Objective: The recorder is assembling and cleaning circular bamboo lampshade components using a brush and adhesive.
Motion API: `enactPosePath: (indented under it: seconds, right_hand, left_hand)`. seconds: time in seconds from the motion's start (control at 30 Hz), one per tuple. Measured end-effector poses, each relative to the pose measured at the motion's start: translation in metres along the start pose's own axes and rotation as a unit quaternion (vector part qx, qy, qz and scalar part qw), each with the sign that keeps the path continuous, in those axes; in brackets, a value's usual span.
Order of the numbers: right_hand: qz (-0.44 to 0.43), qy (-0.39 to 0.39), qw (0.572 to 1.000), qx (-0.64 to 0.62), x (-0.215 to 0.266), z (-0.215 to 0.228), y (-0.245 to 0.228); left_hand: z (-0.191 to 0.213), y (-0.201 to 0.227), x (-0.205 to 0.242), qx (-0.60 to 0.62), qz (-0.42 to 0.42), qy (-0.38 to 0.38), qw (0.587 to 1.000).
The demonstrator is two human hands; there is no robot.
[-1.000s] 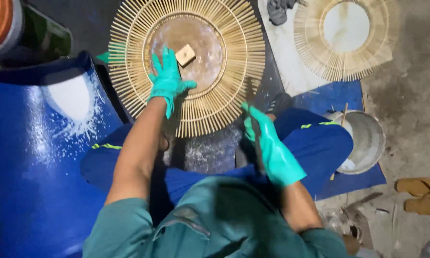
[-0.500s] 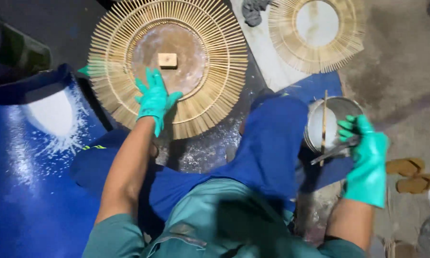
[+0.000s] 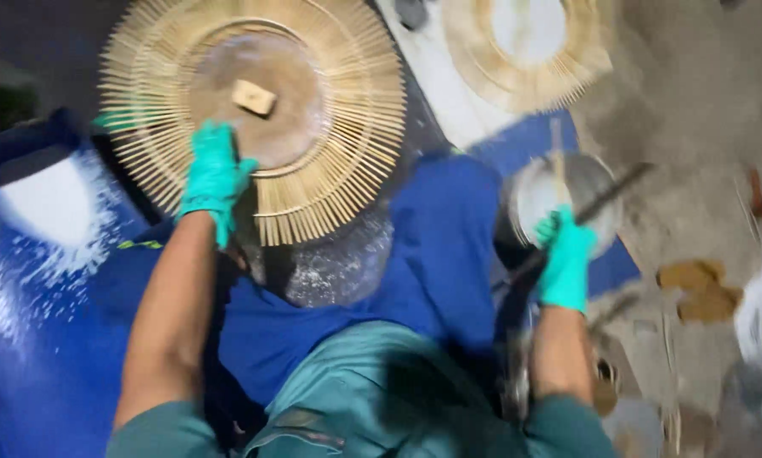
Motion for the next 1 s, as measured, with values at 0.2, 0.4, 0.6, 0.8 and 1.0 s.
enactPosePath:
  seconds: [0.2,0.4,0.6,0.8,1.0]
  right_hand:
    - [0.269,-0.137,0.943,0.138,0.073,-0.139,-0.280]
    - [0.323,-0.267,0.862,0.287,0.113,-0.305,-0.305]
    - [0.169,-0.389,0.806,0.414,0.146,-0.398,-0.195]
    - [0.228,-0.440,0.752,0.435,0.172,-0.427,-0.177]
    - [0.058,-0.486,0.829,0.271,0.192,-0.427,-0.165]
  left_hand:
    - [0.037,0.010,-0.004,0.026,0.067,-0.014,0.997]
    - [0.052,0.013,0.006,0.045,0.059,0.003,0.997]
    - [0.130,0.113,0.026,0.018,-0.012,0.067,0.998]
    - [0.102,0.148,0.028,0.442,0.065,-0.154,0.882]
    - [0.081,0.156,0.027,0.558,0.170,-0.204,0.786]
Point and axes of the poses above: each hand's wrist, its own x-axis away from the middle knuckle, its own z-axis out of the back of the hand, y = z × x, the point moved 10 cm from there along -x, towards the middle knuckle, and after that the axes turned 12 degrees about z, right-handed, at the moved point
